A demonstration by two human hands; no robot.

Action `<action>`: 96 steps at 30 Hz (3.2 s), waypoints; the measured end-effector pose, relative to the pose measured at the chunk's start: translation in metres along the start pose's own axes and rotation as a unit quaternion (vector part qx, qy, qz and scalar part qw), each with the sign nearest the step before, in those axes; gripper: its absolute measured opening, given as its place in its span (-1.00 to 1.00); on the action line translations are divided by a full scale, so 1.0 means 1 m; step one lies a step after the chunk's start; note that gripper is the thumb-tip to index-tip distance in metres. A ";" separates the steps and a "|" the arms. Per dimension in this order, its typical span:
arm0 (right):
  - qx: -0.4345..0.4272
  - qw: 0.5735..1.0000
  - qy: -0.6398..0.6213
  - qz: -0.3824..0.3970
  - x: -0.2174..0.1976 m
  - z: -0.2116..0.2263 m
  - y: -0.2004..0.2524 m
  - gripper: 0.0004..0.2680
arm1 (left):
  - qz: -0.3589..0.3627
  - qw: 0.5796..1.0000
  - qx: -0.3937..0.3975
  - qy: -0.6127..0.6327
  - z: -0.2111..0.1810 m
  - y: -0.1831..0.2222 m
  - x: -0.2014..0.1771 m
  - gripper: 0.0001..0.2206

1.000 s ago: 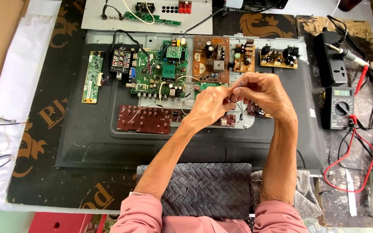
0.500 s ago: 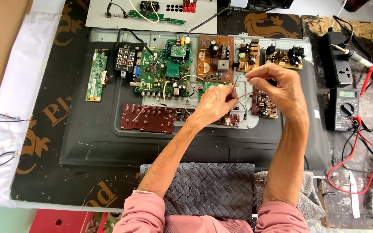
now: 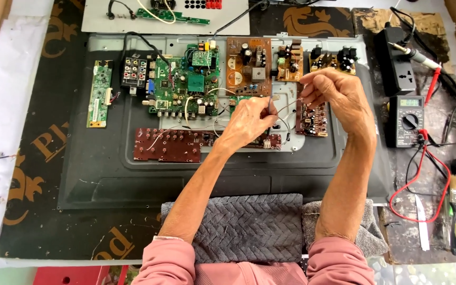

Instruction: Inspecting and manipulating small electronic components and wires on a disassembled television circuit board.

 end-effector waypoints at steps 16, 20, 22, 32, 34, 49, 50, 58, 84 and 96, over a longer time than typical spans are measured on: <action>0.043 0.996 0.065 0.044 0.031 0.013 0.006 -0.92 | -0.007 1.000 0.020 0.015 -0.017 0.004 -0.013 -0.95; 0.024 0.998 0.056 0.023 0.037 0.019 0.003 -0.94 | -0.059 0.993 0.031 0.101 -0.020 0.002 -0.023 -0.93; 0.009 0.997 0.072 0.019 0.042 0.025 0.002 -0.95 | -0.080 0.990 0.033 0.113 -0.017 0.001 -0.025 -0.93; -0.037 0.997 0.062 0.006 0.041 0.024 0.000 -0.94 | -0.090 0.981 0.031 0.169 -0.011 0.000 -0.019 -0.88; -0.035 0.998 0.055 0.006 0.041 0.023 -0.001 -0.93 | -0.090 0.980 0.035 0.173 -0.013 -0.001 -0.020 -0.89; -0.030 0.999 0.027 -0.004 0.039 0.015 -0.005 -0.91 | -0.074 0.967 0.025 0.241 -0.019 0.005 -0.025 -0.92; -0.034 0.999 0.002 -0.024 0.032 0.012 -0.006 -0.91 | -0.070 0.967 0.024 0.242 -0.018 0.004 -0.024 -0.93; 0.012 0.998 -0.068 0.010 0.034 0.010 -0.002 -0.84 | -0.078 0.963 0.015 0.257 -0.016 0.004 -0.022 -0.92; -0.071 0.997 0.042 0.011 0.050 0.029 -0.005 -0.95 | -0.103 0.945 0.004 0.311 -0.012 0.003 -0.023 -0.87; 0.041 0.995 -0.055 0.066 0.056 -0.003 -0.008 -0.84 | -0.153 0.941 0.019 0.301 -0.014 0.005 -0.033 -0.90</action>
Point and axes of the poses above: each hand's wrist, its own y-axis away from the middle knuckle, its own x-axis out of the palm, z = x × y, the point moved 9 cm from there along -y, towards the middle knuckle, and after that the axes turned 14 degrees about -y, right-handed, at the moved point
